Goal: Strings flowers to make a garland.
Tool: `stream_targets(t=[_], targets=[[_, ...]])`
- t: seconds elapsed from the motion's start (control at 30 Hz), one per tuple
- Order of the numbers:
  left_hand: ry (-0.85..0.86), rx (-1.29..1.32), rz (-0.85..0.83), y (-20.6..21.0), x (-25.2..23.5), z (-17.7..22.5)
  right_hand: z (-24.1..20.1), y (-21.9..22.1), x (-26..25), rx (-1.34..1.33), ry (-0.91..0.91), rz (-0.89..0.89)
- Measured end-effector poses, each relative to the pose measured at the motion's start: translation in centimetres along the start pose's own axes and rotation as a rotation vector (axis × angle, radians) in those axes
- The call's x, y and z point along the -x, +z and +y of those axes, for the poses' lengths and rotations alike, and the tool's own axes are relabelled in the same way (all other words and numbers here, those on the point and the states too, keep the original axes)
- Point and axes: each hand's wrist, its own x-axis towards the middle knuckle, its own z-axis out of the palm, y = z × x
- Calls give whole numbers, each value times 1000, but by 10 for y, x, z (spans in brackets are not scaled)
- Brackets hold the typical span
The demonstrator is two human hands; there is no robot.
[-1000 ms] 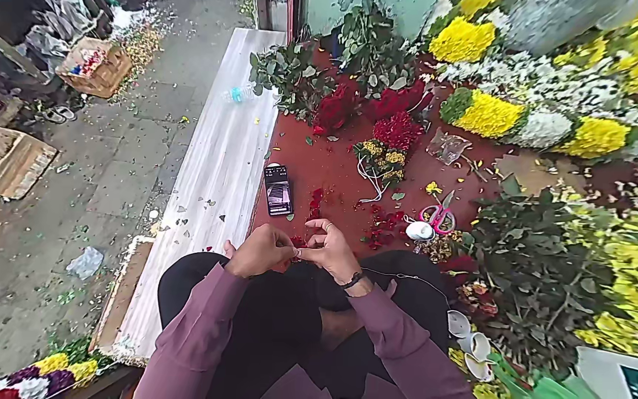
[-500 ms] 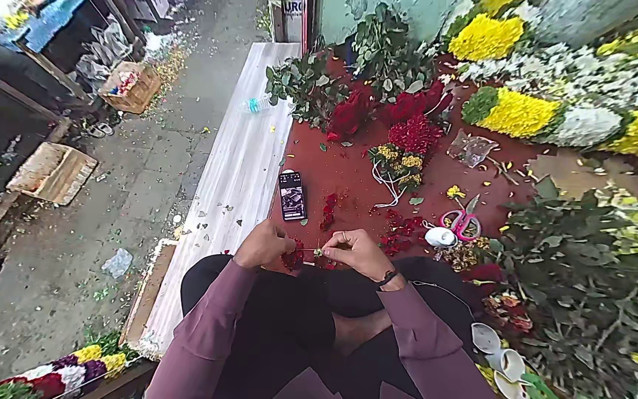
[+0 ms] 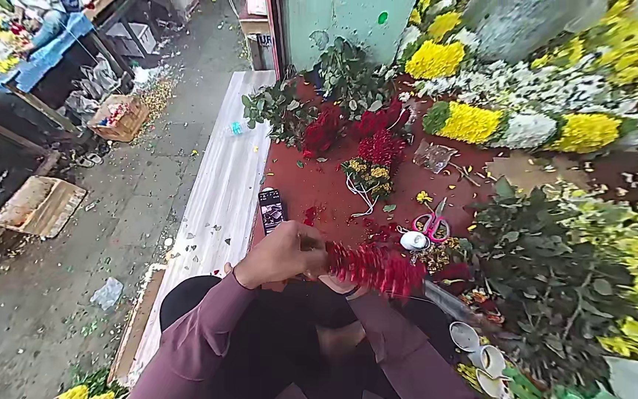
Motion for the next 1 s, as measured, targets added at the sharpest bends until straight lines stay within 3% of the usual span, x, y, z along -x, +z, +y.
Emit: stream_targets(t=[0.1, 0.17, 0.37, 0.5, 0.57, 0.63, 0.77, 0.87, 1.0], targets=[[-81, -174, 301, -2, -3, -19, -9, -3, 2, 0, -160, -157], [-187, -285, 359, -8, 2, -38, -17, -3, 0, 83, -215, -150], [-400, -302, -58, -21, 35, -80, -27, -21, -1, 404, -95, -28], [-368, -235, -113, -11, 43, -91, -33, -30, 0, 519, 121, -98], [-359, -232, -88, -9, 43, -91, -34, -47, -9, 631, 302, -2], [-348, -234, -83, -8, 43, -91, -28, -74, -34, 909, 467, 190], [-331, -216, -115, -8, 43, -99, 9, -138, -96, 1368, 514, 556], [-367, -217, -102, -6, 45, -106, 31, -158, -131, 1367, 506, 662], [-411, -271, -107, -2, 43, -111, 48, -165, -146, 1339, 490, 658]])
